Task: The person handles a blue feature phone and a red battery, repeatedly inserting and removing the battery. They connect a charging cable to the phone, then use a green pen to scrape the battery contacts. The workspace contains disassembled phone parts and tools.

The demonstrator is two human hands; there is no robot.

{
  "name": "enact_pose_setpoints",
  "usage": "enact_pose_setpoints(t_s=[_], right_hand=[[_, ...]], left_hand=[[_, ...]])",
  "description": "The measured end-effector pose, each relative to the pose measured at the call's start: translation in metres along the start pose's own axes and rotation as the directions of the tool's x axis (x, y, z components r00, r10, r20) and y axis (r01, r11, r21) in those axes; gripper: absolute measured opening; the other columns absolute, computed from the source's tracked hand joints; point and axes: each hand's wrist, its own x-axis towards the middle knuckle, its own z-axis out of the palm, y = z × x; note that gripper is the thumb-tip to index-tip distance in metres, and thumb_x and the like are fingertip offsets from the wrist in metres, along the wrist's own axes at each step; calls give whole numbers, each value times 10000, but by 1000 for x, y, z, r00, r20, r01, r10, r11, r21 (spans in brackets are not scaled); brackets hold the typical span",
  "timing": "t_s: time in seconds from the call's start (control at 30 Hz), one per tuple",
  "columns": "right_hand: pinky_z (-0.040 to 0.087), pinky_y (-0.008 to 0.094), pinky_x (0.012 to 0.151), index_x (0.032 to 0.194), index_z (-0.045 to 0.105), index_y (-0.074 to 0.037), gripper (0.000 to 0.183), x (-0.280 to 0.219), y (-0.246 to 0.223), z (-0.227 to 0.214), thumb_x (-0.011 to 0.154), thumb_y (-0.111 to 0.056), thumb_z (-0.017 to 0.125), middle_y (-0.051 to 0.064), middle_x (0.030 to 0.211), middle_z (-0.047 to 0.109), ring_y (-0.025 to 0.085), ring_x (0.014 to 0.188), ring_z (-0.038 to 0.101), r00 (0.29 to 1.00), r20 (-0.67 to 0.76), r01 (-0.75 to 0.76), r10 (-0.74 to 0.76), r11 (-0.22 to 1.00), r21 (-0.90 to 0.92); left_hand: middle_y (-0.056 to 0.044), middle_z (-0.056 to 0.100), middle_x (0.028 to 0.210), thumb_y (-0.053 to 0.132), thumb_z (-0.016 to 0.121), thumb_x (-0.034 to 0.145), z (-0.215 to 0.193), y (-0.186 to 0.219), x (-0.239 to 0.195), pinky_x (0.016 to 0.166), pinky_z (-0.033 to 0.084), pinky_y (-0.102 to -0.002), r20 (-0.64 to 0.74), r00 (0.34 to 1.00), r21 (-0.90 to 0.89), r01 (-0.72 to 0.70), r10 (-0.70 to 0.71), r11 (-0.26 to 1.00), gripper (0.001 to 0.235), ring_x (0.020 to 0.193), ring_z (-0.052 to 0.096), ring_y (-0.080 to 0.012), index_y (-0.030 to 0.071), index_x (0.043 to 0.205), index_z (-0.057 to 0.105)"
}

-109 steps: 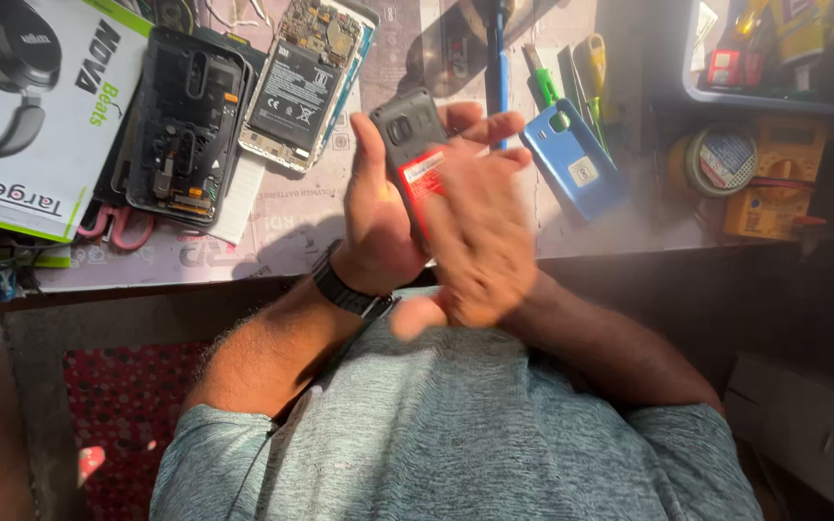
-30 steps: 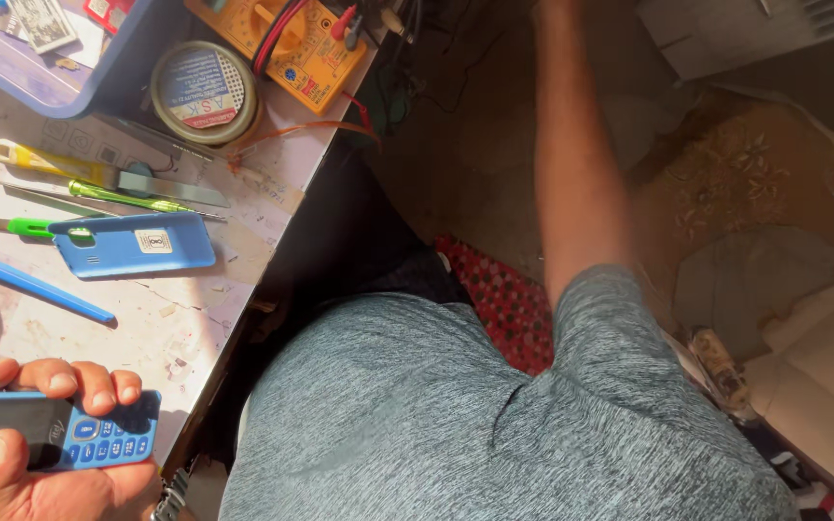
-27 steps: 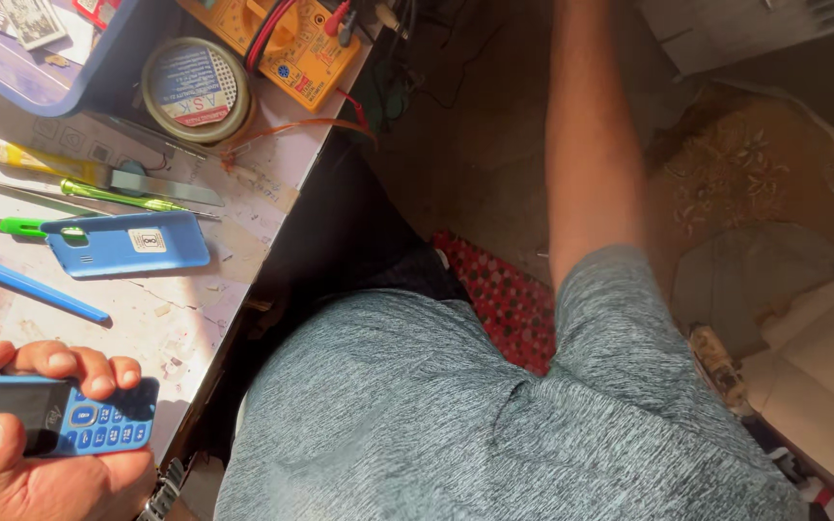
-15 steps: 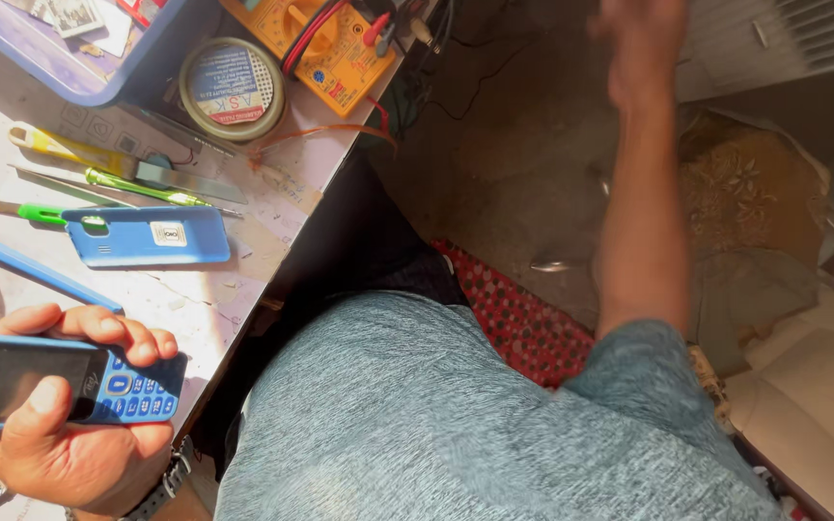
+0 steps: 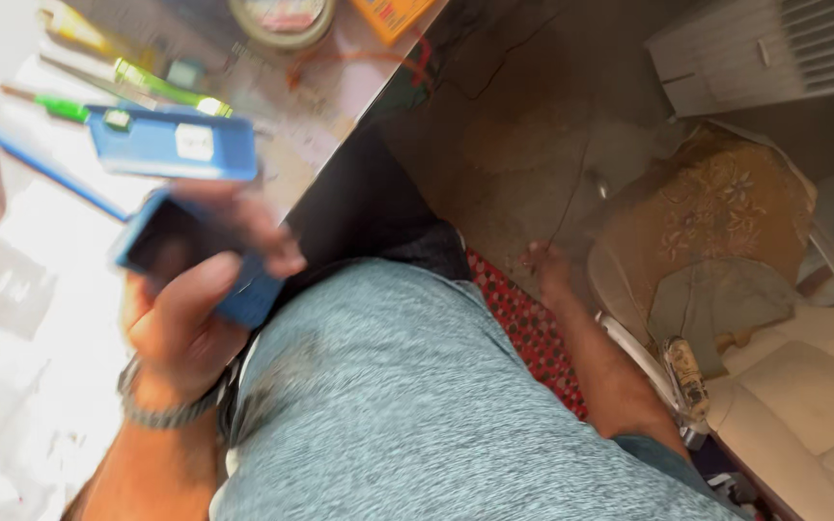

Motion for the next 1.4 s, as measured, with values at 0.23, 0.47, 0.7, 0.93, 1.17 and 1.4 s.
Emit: enact_pose_setpoints(t_s=[0.23, 0.47, 0.7, 0.93, 1.17, 1.4], right_hand=[[505, 246, 725, 978, 776, -47, 689, -13, -39, 32, 1080, -604, 382, -29, 853, 738, 107, 812, 687, 908, 294, 407, -299, 796, -448], [541, 351, 662, 1145, 668, -32, 258, -113, -170, 107, 1088, -283, 669, 99, 874, 661, 148, 707, 599, 567, 642, 105, -515, 819, 564], [589, 360, 707, 1146, 669, 12, 159, -161, -212, 197, 1043, -99, 720, 133, 975, 698, 188, 771, 657, 459, 650, 168, -606, 777, 606], [601, 344, 796, 1157, 666, 12, 139, -163, -197, 218, 1038, -34, 723, 133, 1022, 693, 196, 819, 670, 406, 550, 389, -729, 683, 618], [569, 302, 709, 1156, 666, -8, 170, -151, -185, 224, 1015, -42, 754, 142, 974, 690, 196, 789, 659, 351, 436, 516, -829, 560, 648], [488, 339, 548, 1007, 699, 26, 241, -203, -249, 197, 1012, -210, 748, 200, 792, 722, 225, 593, 606, 367, 928, 580, -70, 796, -169]], left_hand=[[-183, 629, 1148, 42, 567, 967, 7, -21, 22, 935, 542, -367, 173, 974, 107, 128, -145, 986, 428, 949, 648, -219, -9, 1385, 490], [-58, 640, 1031, 84, 698, 1010, 18, -39, 14, 839, 559, -262, 200, 980, 635, -118, -15, 763, 377, 939, 633, -131, 13, 1321, 496], [-18, 624, 1014, 245, 694, 1061, 7, -31, -2, 760, 527, -241, 16, 990, 337, -138, 141, 931, 384, 812, 614, -76, 35, 1329, 516], [-10, 600, 891, 200, 705, 1049, -3, -27, 2, 649, 510, -229, -83, 990, 534, -54, 116, 844, 348, 744, 600, -73, 25, 1281, 513], [-40, 626, 921, 82, 661, 1009, -4, -25, 14, 694, 550, -275, -89, 996, 194, 24, -7, 981, 312, 781, 640, -115, 10, 1279, 522], [-29, 617, 969, 53, 675, 1015, -11, 2, 6, 812, 561, -266, -101, 983, 588, -67, 155, 806, 360, 878, 626, -103, 27, 1334, 508]])
